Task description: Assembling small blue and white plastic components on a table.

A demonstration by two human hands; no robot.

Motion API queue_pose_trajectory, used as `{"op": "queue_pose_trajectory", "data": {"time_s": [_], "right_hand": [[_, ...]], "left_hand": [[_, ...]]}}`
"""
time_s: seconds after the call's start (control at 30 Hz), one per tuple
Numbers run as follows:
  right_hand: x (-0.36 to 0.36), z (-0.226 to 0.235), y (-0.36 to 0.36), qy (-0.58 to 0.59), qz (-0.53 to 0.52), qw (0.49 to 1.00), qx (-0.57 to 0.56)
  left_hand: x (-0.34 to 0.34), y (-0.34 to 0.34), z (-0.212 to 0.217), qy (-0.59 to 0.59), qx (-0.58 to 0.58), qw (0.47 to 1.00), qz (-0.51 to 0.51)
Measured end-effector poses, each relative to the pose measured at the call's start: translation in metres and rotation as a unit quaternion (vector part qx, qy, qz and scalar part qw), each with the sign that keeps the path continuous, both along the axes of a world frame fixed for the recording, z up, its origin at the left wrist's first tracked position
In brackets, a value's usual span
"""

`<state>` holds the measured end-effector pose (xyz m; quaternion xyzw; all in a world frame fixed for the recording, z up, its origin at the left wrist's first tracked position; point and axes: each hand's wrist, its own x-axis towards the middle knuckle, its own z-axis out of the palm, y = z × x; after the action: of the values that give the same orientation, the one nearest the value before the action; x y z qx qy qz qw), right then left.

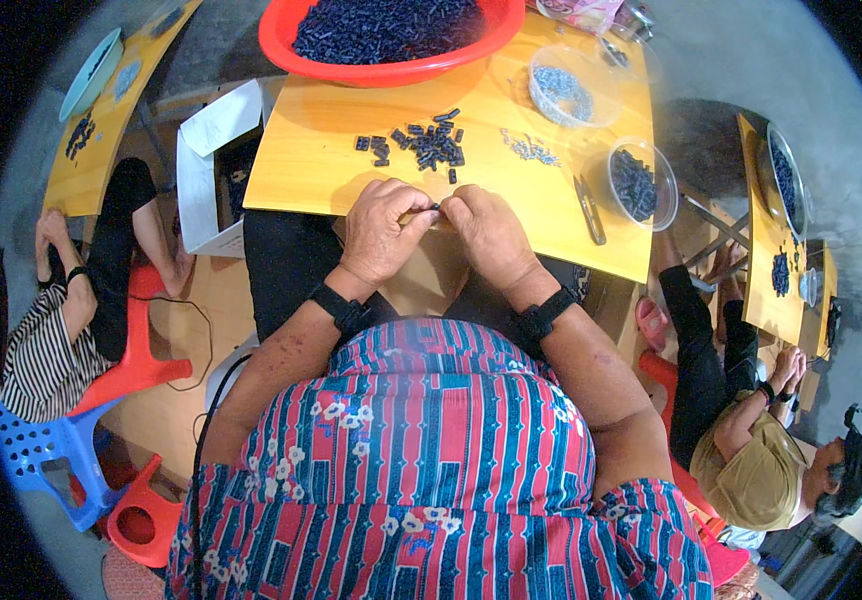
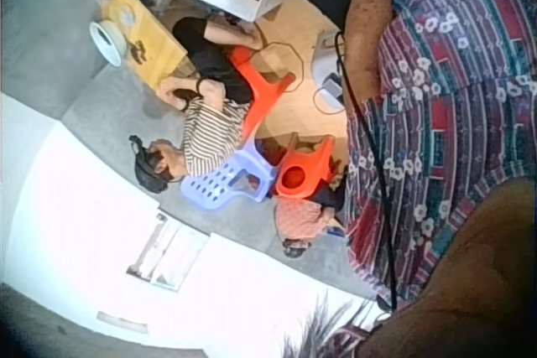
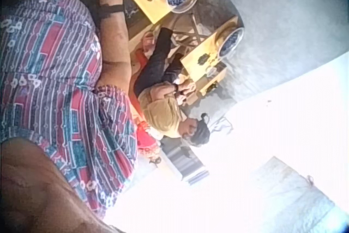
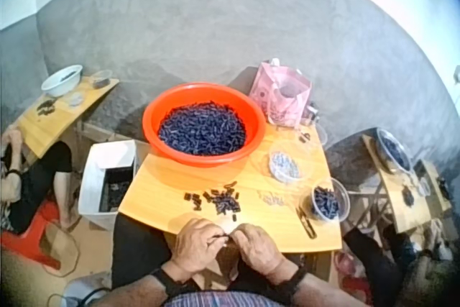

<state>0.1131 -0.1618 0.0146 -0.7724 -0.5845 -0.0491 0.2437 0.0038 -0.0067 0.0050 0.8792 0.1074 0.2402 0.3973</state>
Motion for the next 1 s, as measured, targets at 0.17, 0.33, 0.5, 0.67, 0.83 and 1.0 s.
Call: {"op": "queue_pose_trajectory", "data": {"time_s": [0.17, 0.33, 0.5, 0.67, 0.83, 1.0], "right_hand": [[0.0, -0.006, 0.001, 0.099, -0.038, 0.994, 0.032], [0.006, 0.007, -0.002, 0.278, -0.081, 0.956, 0.045], [0.01, 0.015, 0.0, 0.333, -0.059, 0.94, 0.042], [0.007, 0.018, 0.004, 0.382, -0.053, 0.923, 0.015], [0.007, 0.019, 0.007, 0.344, -0.049, 0.938, 0.01], [0.01, 0.024, 0.01, 0.363, -0.035, 0.931, -0.005]], "left_hand": [[0.0, 0.001, 0.0, -0.004, -0.011, 1.0, -0.01], [-0.001, 0.0, 0.0, -0.011, -0.009, 1.0, -0.011], [-0.001, 0.002, 0.003, 0.002, 0.011, 1.0, -0.017], [0.0, 0.002, -0.001, -0.004, -0.016, 1.0, -0.012], [0.001, 0.002, 0.001, -0.009, -0.043, 0.999, -0.011], [0.0, 0.002, 0.002, -0.006, -0.034, 0.999, -0.018]]}}
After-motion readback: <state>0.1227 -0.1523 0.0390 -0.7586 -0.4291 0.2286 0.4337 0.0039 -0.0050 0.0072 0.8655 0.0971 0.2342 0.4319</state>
